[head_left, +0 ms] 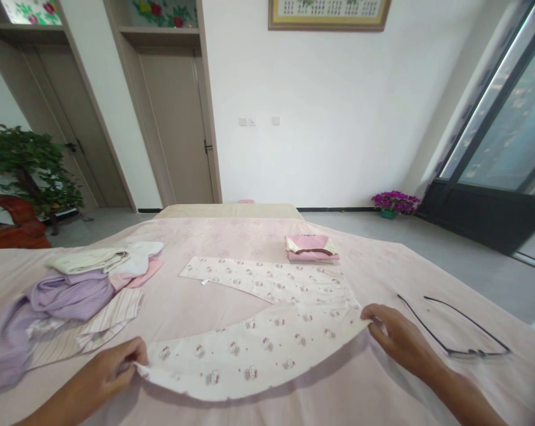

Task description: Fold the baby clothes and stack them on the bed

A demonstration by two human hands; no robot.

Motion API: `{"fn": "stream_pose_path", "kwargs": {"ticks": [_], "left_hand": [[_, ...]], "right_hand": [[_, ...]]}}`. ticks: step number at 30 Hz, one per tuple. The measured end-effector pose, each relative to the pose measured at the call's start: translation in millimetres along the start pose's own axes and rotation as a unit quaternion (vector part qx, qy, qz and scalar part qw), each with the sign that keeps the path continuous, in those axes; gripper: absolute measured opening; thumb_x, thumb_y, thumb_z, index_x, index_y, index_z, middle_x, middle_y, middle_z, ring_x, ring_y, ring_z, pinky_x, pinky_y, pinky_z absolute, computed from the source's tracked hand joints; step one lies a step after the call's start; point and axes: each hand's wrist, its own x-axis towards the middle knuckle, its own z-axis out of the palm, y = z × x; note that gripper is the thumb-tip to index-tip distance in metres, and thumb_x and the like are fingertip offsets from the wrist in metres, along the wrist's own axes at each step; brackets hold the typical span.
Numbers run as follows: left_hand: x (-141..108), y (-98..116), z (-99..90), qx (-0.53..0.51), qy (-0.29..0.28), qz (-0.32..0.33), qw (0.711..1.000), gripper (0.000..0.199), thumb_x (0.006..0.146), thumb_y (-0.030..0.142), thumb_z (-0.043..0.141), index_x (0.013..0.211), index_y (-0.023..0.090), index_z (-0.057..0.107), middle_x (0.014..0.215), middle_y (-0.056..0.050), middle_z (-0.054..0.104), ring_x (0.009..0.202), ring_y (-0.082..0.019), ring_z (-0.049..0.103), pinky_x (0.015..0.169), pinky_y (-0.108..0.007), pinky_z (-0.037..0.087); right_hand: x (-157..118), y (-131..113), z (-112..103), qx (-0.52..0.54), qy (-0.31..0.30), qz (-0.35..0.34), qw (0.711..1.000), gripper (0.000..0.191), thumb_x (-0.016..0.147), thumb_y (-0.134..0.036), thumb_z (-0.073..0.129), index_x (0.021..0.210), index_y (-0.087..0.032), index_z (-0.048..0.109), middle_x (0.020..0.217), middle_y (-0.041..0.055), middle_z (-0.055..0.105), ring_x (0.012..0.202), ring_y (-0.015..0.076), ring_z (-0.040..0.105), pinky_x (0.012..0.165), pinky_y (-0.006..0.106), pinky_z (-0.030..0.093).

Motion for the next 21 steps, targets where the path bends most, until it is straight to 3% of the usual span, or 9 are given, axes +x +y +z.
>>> {"fn": "stream_pose_path", "kwargs": {"ticks": [3, 8, 11, 15, 21], "left_hand": [[42, -5, -19.4, -0.091, 0.027, -0.001, 0.995, 0.027, 0.081, 0.048, 0.053, 0.080, 0.022, 0.058, 0.073, 0.002, 0.059, 0.070, -0.018, 0.057, 0.065, -0.024, 0.044], [134, -12, -30.9, -0.166, 0.166, -0.058, 0.970, 0.050, 0.072, 0.062, 0.061, 0.096, 0.019, 0.063, 0.081, -0.001, 0.064, 0.075, -0.020, 0.059, 0.063, -0.025, 0.044], [179, -21, -22.8, -0.193, 0.153, -0.049, 0.968, 0.056, 0.065, 0.062, 0.066, 0.096, 0.015, 0.066, 0.082, -0.003, 0.066, 0.078, -0.021, 0.060, 0.066, -0.027, 0.045], [216, -29, -11.5, -0.215, 0.121, -0.039, 0.968, 0.054, 0.064, 0.055, 0.066, 0.097, 0.013, 0.066, 0.086, -0.006, 0.069, 0.080, -0.023, 0.063, 0.068, -0.028, 0.046], [257, -38, -2.5, -0.154, 0.165, -0.056, 0.973, 0.042, 0.066, 0.051, 0.056, 0.083, 0.014, 0.064, 0.081, -0.005, 0.068, 0.080, -0.022, 0.062, 0.069, -0.027, 0.045]], "right_hand": [[32, 11, 1, 0.064, 0.032, 0.071, 0.995, 0.018, 0.086, -0.030, 0.044, 0.095, -0.025, 0.058, 0.093, 0.0017, 0.068, 0.079, 0.0192, 0.062, 0.071, 0.030, 0.047], [100, 27, 15, 0.119, 0.079, 0.163, 0.976, 0.031, 0.083, -0.048, 0.048, 0.091, -0.023, 0.065, 0.087, 0.0027, 0.071, 0.080, 0.0215, 0.064, 0.069, 0.029, 0.045], [129, 38, 30, 0.118, 0.067, 0.182, 0.974, 0.032, 0.077, -0.051, 0.053, 0.079, -0.023, 0.067, 0.078, 0.0022, 0.071, 0.076, 0.0218, 0.063, 0.066, 0.028, 0.043], [147, 50, 46, 0.117, 0.041, 0.178, 0.976, 0.032, 0.077, -0.051, 0.051, 0.074, -0.022, 0.065, 0.068, -0.0001, 0.067, 0.070, 0.0200, 0.061, 0.062, 0.027, 0.041], [161, 62, 57, 0.090, 0.028, 0.164, 0.982, 0.033, 0.080, -0.051, 0.048, 0.070, -0.022, 0.061, 0.064, -0.0010, 0.064, 0.066, 0.0199, 0.060, 0.060, 0.028, 0.039]]}}
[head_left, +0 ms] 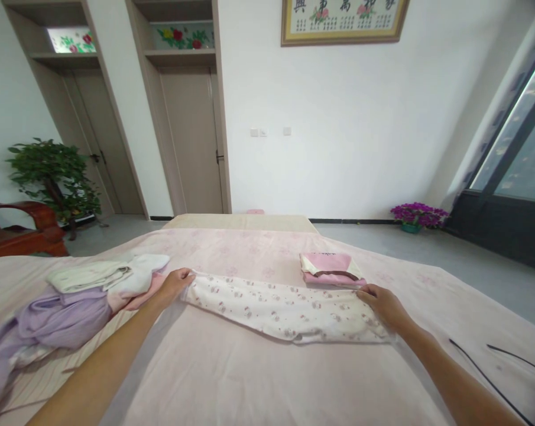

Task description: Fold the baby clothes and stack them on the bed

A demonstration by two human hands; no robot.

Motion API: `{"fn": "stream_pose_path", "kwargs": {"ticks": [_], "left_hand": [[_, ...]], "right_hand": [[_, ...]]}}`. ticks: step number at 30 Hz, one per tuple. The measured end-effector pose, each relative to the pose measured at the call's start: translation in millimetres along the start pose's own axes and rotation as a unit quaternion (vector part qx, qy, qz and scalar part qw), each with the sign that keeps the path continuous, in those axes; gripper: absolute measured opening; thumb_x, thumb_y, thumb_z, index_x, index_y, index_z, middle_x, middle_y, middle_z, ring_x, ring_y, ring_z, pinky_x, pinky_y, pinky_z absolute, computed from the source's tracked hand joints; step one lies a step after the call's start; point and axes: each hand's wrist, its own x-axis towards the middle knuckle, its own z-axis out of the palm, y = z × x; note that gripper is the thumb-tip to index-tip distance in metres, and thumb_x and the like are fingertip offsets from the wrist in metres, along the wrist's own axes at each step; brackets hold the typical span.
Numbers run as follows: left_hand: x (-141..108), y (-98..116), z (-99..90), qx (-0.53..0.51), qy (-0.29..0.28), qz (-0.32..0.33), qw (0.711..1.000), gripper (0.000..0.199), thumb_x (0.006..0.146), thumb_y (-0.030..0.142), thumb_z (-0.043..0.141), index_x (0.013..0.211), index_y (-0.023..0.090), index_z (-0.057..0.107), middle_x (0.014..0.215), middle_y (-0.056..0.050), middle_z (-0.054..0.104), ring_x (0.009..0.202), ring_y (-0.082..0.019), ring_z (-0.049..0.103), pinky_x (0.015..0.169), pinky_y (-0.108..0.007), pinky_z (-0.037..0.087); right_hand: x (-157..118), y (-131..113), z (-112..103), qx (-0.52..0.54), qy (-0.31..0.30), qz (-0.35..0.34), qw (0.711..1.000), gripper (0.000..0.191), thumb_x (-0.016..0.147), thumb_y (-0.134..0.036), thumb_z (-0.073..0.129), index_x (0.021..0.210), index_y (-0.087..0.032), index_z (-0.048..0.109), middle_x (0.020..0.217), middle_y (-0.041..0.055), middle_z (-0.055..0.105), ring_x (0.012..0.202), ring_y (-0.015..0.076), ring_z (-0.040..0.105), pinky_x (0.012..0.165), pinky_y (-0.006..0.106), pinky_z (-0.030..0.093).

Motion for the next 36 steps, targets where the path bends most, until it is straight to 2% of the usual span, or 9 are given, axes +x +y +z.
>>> {"fn": "stream_pose_path", "kwargs": {"ticks": [7, 12, 16, 21, 23, 26, 29, 31, 36], "left_hand": [[24, -15, 20.0, 0.135, 0.045, -0.068, 0.987, 0.024, 0.075, 0.041, 0.054, 0.075, 0.018, 0.063, 0.073, -0.003, 0.068, 0.077, -0.023, 0.062, 0.059, -0.025, 0.038], [36, -18, 25.7, 0.218, 0.039, -0.102, 0.970, 0.015, 0.073, 0.030, 0.058, 0.082, 0.020, 0.066, 0.087, -0.007, 0.071, 0.084, -0.023, 0.064, 0.062, -0.025, 0.037], [42, -19, 25.0, 0.234, 0.023, -0.092, 0.968, 0.024, 0.071, 0.026, 0.060, 0.094, 0.020, 0.065, 0.100, -0.009, 0.070, 0.091, -0.024, 0.063, 0.066, -0.025, 0.039], [41, -8, 17.8, 0.213, -0.015, -0.064, 0.975, 0.012, 0.066, 0.027, 0.063, 0.074, 0.018, 0.062, 0.075, -0.004, 0.067, 0.075, -0.021, 0.061, 0.061, -0.025, 0.037], [36, 2, 7.0, 0.194, -0.018, -0.045, 0.980, 0.014, 0.066, 0.031, 0.063, 0.070, 0.018, 0.058, 0.068, -0.001, 0.061, 0.070, -0.018, 0.057, 0.058, -0.023, 0.035], [19, 16, -25.0, 0.135, -0.026, -0.013, 0.990, 0.025, 0.073, 0.042, 0.059, 0.082, 0.019, 0.057, 0.064, 0.004, 0.051, 0.059, -0.013, 0.048, 0.052, -0.021, 0.031], [-6, 22, -67.3, -0.052, -0.072, 0.014, 0.996, 0.036, 0.078, 0.050, 0.059, 0.096, 0.018, 0.055, 0.058, 0.008, 0.037, 0.046, -0.008, 0.032, 0.044, -0.019, 0.022], [-22, 21, -90.7, -0.110, -0.097, 0.003, 0.989, 0.038, 0.074, 0.049, 0.067, 0.092, 0.018, 0.055, 0.058, 0.008, 0.036, 0.046, -0.006, 0.029, 0.043, -0.018, 0.019], [-45, 16, -111.8, -0.127, -0.112, -0.027, 0.985, 0.040, 0.070, 0.047, 0.073, 0.093, 0.019, 0.057, 0.059, 0.008, 0.042, 0.043, -0.005, 0.029, 0.040, -0.017, 0.015]], "right_hand": [[6, 14, 9, -0.030, 0.004, 0.015, 0.999, 0.036, 0.081, -0.055, 0.048, 0.077, -0.025, 0.067, 0.074, 0.0007, 0.071, 0.072, 0.0228, 0.064, 0.063, 0.030, 0.042], [13, 20, 6, -0.057, -0.051, -0.009, 0.997, 0.035, 0.079, -0.053, 0.051, 0.086, -0.025, 0.071, 0.087, 0.0034, 0.073, 0.081, 0.0249, 0.065, 0.071, 0.032, 0.044], [20, 29, 2, -0.024, -0.113, -0.062, 0.991, 0.035, 0.079, -0.049, 0.052, 0.093, -0.023, 0.070, 0.099, 0.0041, 0.071, 0.093, 0.0252, 0.063, 0.081, 0.033, 0.044], [21, 27, -2, -0.081, -0.161, -0.031, 0.983, 0.020, 0.069, -0.039, 0.058, 0.074, -0.020, 0.061, 0.074, 0.0003, 0.066, 0.073, 0.0207, 0.059, 0.065, 0.029, 0.039], [18, 18, -11, -0.091, -0.172, -0.024, 0.981, 0.017, 0.067, -0.036, 0.059, 0.069, -0.020, 0.056, 0.068, -0.0013, 0.061, 0.067, 0.0180, 0.055, 0.060, 0.027, 0.035], [6, 1, -40, -0.055, -0.182, -0.040, 0.981, 0.021, 0.067, -0.039, 0.062, 0.068, -0.020, 0.052, 0.065, -0.0022, 0.057, 0.064, 0.0155, 0.051, 0.056, 0.025, 0.031], [-16, -13, -78, 0.031, -0.188, -0.051, 0.980, 0.033, 0.071, -0.052, 0.063, 0.070, -0.020, 0.052, 0.067, -0.0015, 0.056, 0.064, 0.0141, 0.048, 0.055, 0.025, 0.031], [-30, -20, -98, 0.071, -0.191, -0.040, 0.978, 0.039, 0.072, -0.059, 0.061, 0.071, -0.021, 0.053, 0.066, -0.0012, 0.056, 0.062, 0.0139, 0.048, 0.055, 0.025, 0.033], [-43, -29, -120, 0.024, -0.141, -0.050, 0.988, 0.039, 0.066, -0.057, 0.067, 0.067, -0.020, 0.055, 0.061, -0.0016, 0.055, 0.060, 0.0139, 0.048, 0.054, 0.025, 0.032]]}}
